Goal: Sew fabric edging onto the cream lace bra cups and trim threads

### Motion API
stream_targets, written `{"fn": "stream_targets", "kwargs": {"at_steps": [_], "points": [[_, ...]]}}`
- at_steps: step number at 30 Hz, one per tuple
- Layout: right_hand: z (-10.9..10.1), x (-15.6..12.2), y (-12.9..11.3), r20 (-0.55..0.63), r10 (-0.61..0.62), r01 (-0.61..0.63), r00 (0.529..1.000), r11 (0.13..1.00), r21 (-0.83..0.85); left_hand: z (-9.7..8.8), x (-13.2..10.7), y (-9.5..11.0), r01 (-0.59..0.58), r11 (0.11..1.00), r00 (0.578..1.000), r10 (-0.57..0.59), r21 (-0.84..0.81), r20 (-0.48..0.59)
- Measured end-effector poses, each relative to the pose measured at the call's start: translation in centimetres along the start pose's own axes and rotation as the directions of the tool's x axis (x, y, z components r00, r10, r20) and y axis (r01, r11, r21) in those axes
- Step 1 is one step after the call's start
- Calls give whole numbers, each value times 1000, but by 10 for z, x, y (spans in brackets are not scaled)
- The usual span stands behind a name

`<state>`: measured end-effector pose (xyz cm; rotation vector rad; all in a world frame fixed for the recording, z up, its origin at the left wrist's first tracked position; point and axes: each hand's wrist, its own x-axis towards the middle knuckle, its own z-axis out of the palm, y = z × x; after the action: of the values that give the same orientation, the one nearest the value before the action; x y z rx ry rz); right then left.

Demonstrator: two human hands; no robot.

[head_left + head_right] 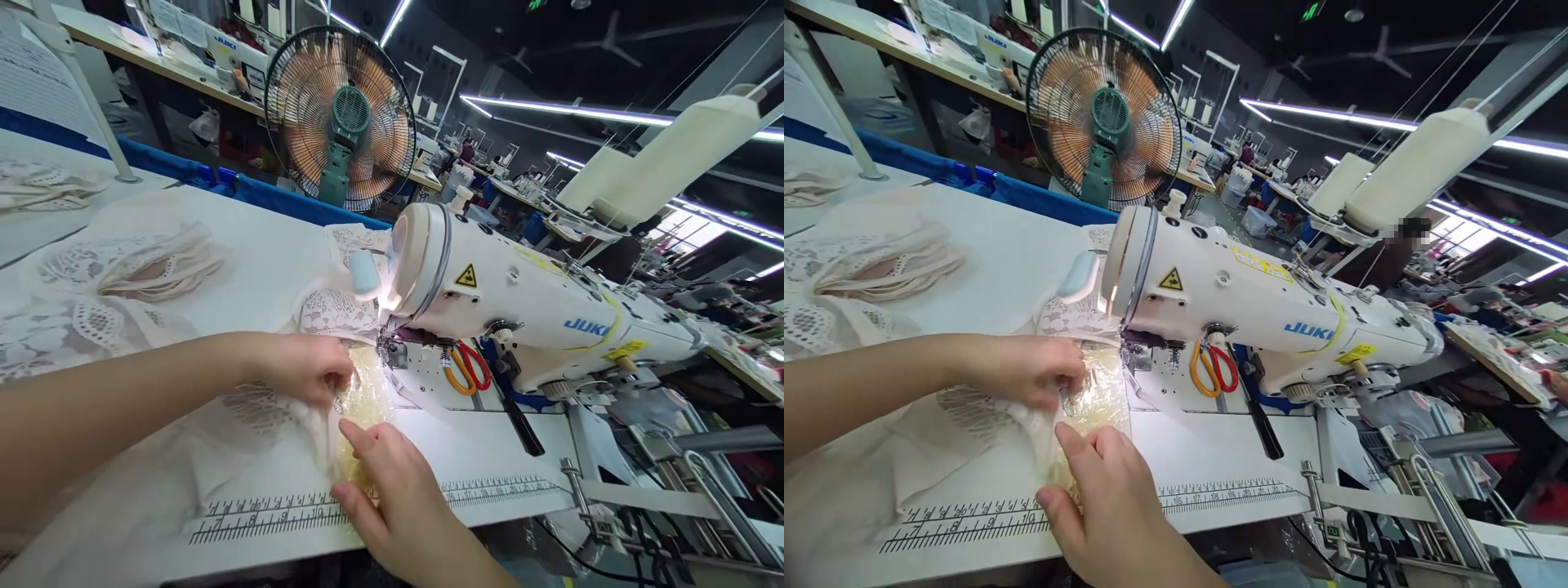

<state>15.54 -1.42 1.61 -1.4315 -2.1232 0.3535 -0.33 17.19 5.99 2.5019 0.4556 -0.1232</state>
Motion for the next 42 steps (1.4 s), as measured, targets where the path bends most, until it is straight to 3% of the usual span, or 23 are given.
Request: {"fn": "stream_targets", "kwargs": {"at_steps": [4, 10, 15, 19, 22, 26, 29, 31, 34, 36, 42], "points": [[-2, -4, -4, -3, 7, -7, 1000, 1000, 1, 0, -6, 9, 68, 997, 995, -64, 46, -77], [-8, -14, -6, 75, 87, -88, 993, 996, 16, 8, -9, 0, 126, 991, 991, -123, 49, -57], [-9, -15, -5, 26, 37, -39, 999, 998, 55, 6, -3, 4, 107, 987, 982, -124, -118, -145], [-2, 0, -8, 27, -2, -3, 1000, 982, 187, 0, 5, 12, 159, 965, 926, -219, -210, -308], [3, 19, -6, 8, 128, -127, 992, 970, 205, 8, 10, 10, 198, 967, 862, -250, -160, -442], [-2, 34, 10, -83, 313, -313, 946, 950, 16, 30, 13, -3, 254, 967, 816, -208, 11, -539], [-9, 34, 23, -30, 354, -355, 935, 930, -97, 43, 12, -6, 253, 955, 844, -141, 153, -517], [-11, 32, 27, 14, 354, -348, 935, 926, -146, 47, 11, -1, 252, 930, 887, -111, 268, -449], [-13, 31, 28, 81, 371, -338, 925, 901, -272, 44, 13, 14, 314, 826, 940, -200, 468, -277], [-15, 33, 26, 123, 405, -340, 906, 869, -360, 40, 15, 23, 345, 773, 938, -277, 531, -207], [-20, 45, 27, 194, 491, -360, 849, 808, -466, 32, 22, 34, 393, 766, 919, -348, 508, -185]]}}
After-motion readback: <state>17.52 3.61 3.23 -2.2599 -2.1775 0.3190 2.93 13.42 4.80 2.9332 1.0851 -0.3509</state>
